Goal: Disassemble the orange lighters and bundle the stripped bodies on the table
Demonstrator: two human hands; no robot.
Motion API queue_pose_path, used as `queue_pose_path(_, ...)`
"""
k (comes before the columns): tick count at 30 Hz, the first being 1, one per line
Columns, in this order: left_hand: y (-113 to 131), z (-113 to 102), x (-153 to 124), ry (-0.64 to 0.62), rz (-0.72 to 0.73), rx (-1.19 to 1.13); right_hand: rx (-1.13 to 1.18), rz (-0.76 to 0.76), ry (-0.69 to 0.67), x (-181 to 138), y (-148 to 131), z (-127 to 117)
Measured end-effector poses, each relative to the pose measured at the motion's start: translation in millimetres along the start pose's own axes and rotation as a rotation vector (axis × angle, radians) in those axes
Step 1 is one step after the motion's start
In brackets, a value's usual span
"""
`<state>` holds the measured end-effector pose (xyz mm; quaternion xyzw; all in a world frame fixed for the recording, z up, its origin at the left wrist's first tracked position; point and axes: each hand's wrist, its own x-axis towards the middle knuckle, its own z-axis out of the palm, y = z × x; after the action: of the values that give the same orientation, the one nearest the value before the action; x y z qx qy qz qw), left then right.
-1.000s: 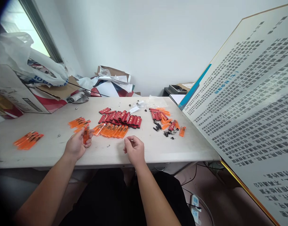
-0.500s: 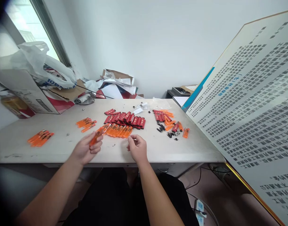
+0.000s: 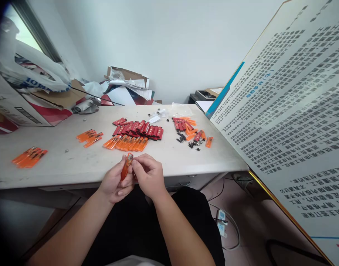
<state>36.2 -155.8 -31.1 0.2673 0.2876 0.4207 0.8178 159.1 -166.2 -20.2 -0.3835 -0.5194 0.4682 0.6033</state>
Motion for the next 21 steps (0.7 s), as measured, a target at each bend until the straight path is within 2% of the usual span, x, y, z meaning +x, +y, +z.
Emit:
queue_pose_path(9, -0.8, 1.6, -4.9, -0.088, -0.078, -0.147, -0.138, -0.140, 0.032, -6.7, -7.1, 2.2)
queue_pose_path(17, 0.3, 3.9, -7.7, -0.198, -0.167, -0.250, -0.140, -0.096, 0.044, -7.1, -8.5, 1.9)
queue_pose_path(19, -0.9, 6.3, -8.5, -0.156, -0.162, -0.207, -0.138, -0.097, 0.033, -7.3, -6.7, 2.1)
queue_pose_path(21, 1.8, 5.8, -8.3, -0.025, -0.080, -0.075, -0.144, -0.106, 0.021, -6.8, -2.1, 0.6)
